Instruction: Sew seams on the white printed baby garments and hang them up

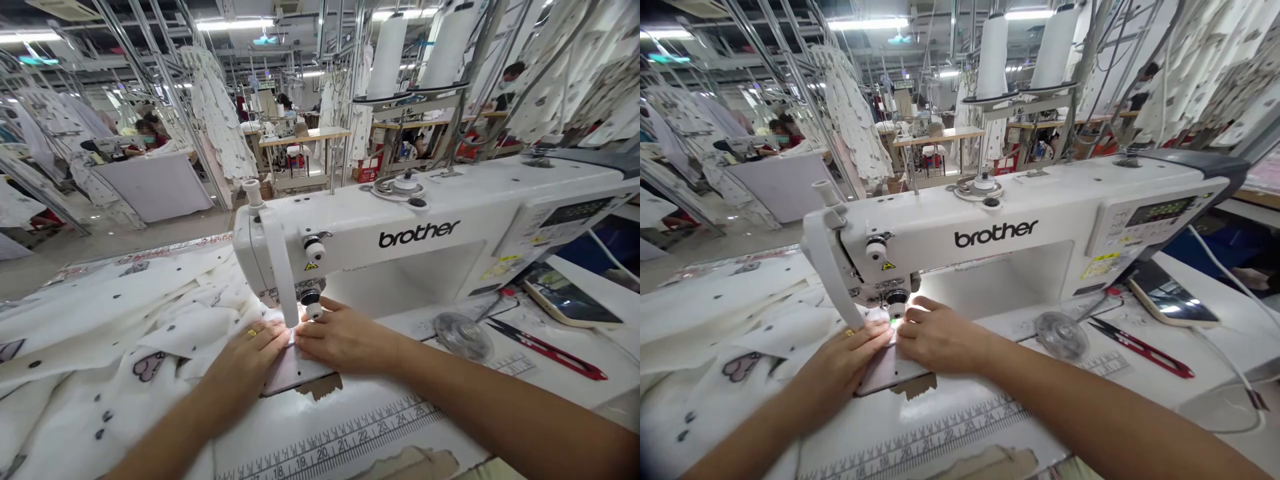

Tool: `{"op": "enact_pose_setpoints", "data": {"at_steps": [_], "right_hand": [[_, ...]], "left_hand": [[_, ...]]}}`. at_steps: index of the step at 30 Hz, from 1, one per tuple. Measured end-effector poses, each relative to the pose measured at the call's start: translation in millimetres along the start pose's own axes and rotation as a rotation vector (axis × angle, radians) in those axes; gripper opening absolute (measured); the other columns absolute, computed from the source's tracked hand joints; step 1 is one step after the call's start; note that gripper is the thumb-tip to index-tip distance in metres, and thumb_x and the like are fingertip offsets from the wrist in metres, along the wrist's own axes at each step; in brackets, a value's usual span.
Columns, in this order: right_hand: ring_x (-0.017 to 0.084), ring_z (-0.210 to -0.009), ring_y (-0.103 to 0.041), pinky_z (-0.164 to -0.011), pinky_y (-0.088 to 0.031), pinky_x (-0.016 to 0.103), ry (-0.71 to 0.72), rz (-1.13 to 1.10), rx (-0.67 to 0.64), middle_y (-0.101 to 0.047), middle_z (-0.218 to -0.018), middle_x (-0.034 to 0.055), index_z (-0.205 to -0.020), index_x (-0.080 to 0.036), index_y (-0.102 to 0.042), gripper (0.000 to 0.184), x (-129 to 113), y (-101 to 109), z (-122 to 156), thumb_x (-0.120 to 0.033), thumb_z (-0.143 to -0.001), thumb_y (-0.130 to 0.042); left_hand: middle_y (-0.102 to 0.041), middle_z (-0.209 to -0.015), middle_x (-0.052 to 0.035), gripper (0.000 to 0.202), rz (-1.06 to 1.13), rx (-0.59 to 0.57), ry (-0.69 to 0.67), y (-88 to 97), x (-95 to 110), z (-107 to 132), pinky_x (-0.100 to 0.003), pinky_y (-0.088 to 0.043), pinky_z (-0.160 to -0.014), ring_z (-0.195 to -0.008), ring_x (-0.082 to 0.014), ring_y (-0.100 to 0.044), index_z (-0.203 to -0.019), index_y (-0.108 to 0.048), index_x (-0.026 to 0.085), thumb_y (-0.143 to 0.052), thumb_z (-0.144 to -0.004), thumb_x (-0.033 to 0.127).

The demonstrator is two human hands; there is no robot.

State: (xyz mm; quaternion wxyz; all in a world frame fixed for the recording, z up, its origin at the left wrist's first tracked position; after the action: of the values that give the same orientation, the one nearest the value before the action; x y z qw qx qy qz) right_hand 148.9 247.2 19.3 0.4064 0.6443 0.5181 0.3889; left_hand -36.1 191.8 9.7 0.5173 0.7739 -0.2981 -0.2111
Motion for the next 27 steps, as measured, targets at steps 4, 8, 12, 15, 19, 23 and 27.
{"op": "enact_pose_setpoints", "data": {"at_steps": [4,8,12,15,19,23,27], "right_hand": [[0.018,-0.093,-0.055,-0.094,-0.036,0.036,0.001,0.015,0.014,-0.067,-0.104,0.0059,-0.101,-0.015,-0.063,0.024,-1,-2,0,-0.026,-0.105,-0.041],[0.018,-0.095,-0.055,-0.093,-0.037,0.035,-0.007,-0.001,-0.033,-0.066,-0.103,0.0066,-0.103,-0.014,-0.060,0.022,-2,-3,-1,-0.019,-0.104,-0.039],[0.018,-0.094,-0.055,-0.095,-0.037,0.037,-0.025,0.004,-0.072,-0.065,-0.102,0.0071,-0.100,-0.014,-0.059,0.017,-4,-5,-1,-0.015,-0.102,-0.042],[0.019,-0.095,-0.054,-0.099,-0.034,0.038,-0.040,0.012,-0.090,-0.065,-0.101,0.0068,-0.098,-0.014,-0.058,0.018,-5,-6,-2,-0.012,-0.101,-0.041],[0.020,-0.093,-0.054,-0.098,-0.035,0.037,-0.059,0.003,-0.108,-0.063,-0.098,0.0072,-0.099,-0.012,-0.057,0.015,-8,-8,-3,-0.011,-0.098,-0.042],[0.019,-0.085,-0.052,-0.097,-0.036,0.036,-0.099,-0.006,-0.116,-0.061,-0.094,0.0066,-0.100,-0.012,-0.056,0.015,-11,-10,-3,-0.009,-0.096,-0.042],[0.019,-0.084,-0.050,-0.096,-0.037,0.034,-0.146,0.005,-0.122,-0.060,-0.092,0.0050,-0.094,-0.014,-0.055,0.013,-11,-12,-4,-0.007,-0.093,-0.044]], "left_hand": [[-0.068,-0.118,-0.0119,0.035,0.014,0.010,0.014,-0.4,0,0,-0.043,-0.056,-0.090,-0.108,-0.0238,-0.064,-0.120,-0.060,0.012,-0.036,-0.095,0.005],[-0.066,-0.121,-0.0119,0.035,0.036,-0.015,-0.002,4.6,3,-4,-0.042,-0.056,-0.089,-0.107,-0.0233,-0.064,-0.118,-0.061,0.013,-0.035,-0.096,0.005],[-0.066,-0.122,-0.0118,0.036,-0.007,-0.027,-0.040,4.6,3,-2,-0.044,-0.056,-0.091,-0.108,-0.0240,-0.064,-0.119,-0.060,0.012,-0.036,-0.094,0.004],[-0.065,-0.126,-0.0119,0.038,-0.050,-0.024,-0.054,-0.6,1,4,-0.045,-0.055,-0.093,-0.115,-0.0245,-0.062,-0.126,-0.056,0.012,-0.035,-0.094,0.005],[-0.062,-0.131,-0.0136,0.041,-0.063,-0.024,-0.032,-6.5,0,11,-0.045,-0.055,-0.096,-0.121,-0.0239,-0.059,-0.130,-0.052,0.011,-0.034,-0.094,0.004],[-0.061,-0.132,-0.0148,0.042,-0.064,-0.047,-0.037,-7.4,0,11,-0.046,-0.055,-0.096,-0.121,-0.0254,-0.059,-0.130,-0.052,0.010,-0.035,-0.092,0.003],[-0.060,-0.133,-0.0151,0.043,-0.039,-0.061,-0.012,-7.7,-4,8,-0.046,-0.054,-0.098,-0.121,-0.0256,-0.059,-0.132,-0.052,0.011,-0.038,-0.092,0.004]]}}
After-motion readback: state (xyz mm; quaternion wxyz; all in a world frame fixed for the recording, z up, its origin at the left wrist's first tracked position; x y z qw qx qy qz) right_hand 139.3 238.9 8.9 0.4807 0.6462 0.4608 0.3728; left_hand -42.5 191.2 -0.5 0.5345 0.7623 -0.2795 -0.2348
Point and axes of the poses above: each hand's wrist, its own z-axis away from the middle knuckle, its own y-axis out of the back of the hand, x = y × z, the point moved 3 cm from there along -z, towards the middle knuckle
